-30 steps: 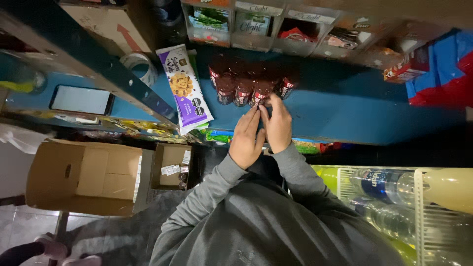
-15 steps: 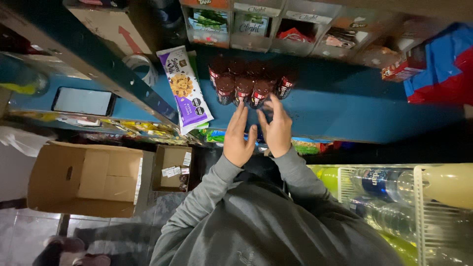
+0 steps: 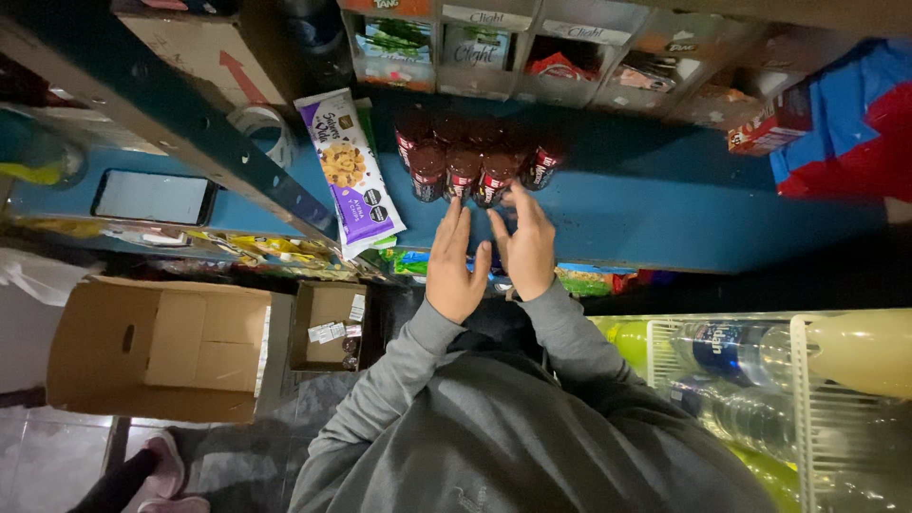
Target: The person takes various snack items and cigarette packs from cardboard boxes and places them onto shelves in an organized manner.
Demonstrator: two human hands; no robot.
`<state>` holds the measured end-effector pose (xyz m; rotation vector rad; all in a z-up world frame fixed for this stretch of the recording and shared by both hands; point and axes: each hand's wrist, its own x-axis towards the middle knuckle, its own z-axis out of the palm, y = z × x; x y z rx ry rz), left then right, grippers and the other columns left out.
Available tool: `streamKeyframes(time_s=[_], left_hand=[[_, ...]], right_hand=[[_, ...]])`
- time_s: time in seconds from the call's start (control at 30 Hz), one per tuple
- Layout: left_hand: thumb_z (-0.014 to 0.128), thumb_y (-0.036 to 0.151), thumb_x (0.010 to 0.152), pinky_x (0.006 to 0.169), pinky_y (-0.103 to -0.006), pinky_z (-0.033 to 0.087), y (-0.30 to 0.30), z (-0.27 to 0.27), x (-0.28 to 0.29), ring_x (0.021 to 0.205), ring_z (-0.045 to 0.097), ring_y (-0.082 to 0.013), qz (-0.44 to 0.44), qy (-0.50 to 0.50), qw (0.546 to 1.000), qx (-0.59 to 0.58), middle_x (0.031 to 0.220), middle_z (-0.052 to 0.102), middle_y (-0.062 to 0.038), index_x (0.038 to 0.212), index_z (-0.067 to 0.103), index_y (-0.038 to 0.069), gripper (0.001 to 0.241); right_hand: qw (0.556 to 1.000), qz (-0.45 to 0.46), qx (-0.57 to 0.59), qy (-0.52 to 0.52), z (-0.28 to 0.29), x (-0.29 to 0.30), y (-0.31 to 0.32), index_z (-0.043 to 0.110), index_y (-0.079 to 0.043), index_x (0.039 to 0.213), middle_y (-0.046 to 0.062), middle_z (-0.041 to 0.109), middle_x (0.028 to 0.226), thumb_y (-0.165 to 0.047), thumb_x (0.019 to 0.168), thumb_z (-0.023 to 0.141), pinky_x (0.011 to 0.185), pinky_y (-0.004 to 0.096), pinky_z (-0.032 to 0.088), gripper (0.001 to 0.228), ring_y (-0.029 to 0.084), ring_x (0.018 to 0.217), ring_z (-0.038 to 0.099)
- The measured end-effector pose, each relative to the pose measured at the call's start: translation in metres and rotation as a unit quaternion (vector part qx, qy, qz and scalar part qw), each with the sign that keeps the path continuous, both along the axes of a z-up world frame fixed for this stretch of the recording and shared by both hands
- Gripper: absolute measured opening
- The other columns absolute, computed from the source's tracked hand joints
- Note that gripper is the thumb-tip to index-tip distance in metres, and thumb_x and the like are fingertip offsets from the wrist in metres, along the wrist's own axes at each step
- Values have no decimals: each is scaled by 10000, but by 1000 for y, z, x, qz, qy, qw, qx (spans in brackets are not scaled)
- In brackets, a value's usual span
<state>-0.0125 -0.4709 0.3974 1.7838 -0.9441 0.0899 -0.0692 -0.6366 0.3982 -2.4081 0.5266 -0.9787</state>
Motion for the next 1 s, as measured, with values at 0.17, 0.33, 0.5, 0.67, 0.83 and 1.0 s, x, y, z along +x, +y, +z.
streamKeyframes(time_s=[0.17, 0.33, 0.5, 0.67, 0.83, 1.0], left_hand=[[637, 188, 1343, 1469, -839, 437, 3, 3, -4, 1776, 465, -642, -12, -2, 1000, -6, 1963, 379, -412, 1832, 495, -151, 612], [612, 209, 1352, 1453, -817, 492, 16, 0, -10, 1747, 527, -612, -16, 6, 1000, -13, 1938, 451, -371, 1819, 530, -122, 579], [662, 253, 1288, 1304, -704, 631, 42, -19, -11, 1589, 729, -556, -10, -23, 995, -100, 1765, 710, -290, 1697, 745, -18, 498], [655, 295, 1285, 1224, -612, 698, 105, -29, -15, 1489, 810, -451, 61, -30, 988, -137, 1685, 785, -202, 1620, 815, 25, 458], [660, 293, 1272, 1133, -578, 735, 186, -25, -18, 1315, 895, -398, 123, -12, 983, -135, 1510, 892, -149, 1444, 910, 42, 394], [649, 217, 1311, 988, -585, 731, 268, -50, -13, 1191, 870, -466, 177, 73, 979, -76, 1419, 900, -175, 1442, 881, 55, 312]], right_hand=[[1000, 8, 2, 25, 9, -11, 6, 672, 70, 1735, 239, 874, 1417, -122, 1196, 955, 996, 515, 797, 638, 431, 1305, 888], [999, 19, 13, 26, 13, -27, 23, 779, -3, 1562, 151, 848, 1206, -142, 1251, 886, 920, 538, 765, 358, 380, 1116, 895], [997, 74, -32, 15, -38, -29, 49, 903, -326, 1208, -24, 846, 932, -263, 1125, 923, 741, 442, 716, 106, 282, 861, 884], [974, 220, -20, 42, -26, -20, 102, 825, -263, 1041, -9, 758, 857, -292, 1174, 833, 701, 417, 684, 136, 291, 777, 813], [939, 335, -38, 71, -19, -6, 164, 681, -180, 912, 25, 626, 738, -211, 1244, 792, 580, 403, 620, 351, 283, 628, 694], [918, 361, -73, 143, -68, 13, 224, 857, -240, 1194, 43, 864, 1034, -244, 1198, 855, 737, 517, 732, 6, 354, 934, 887]])
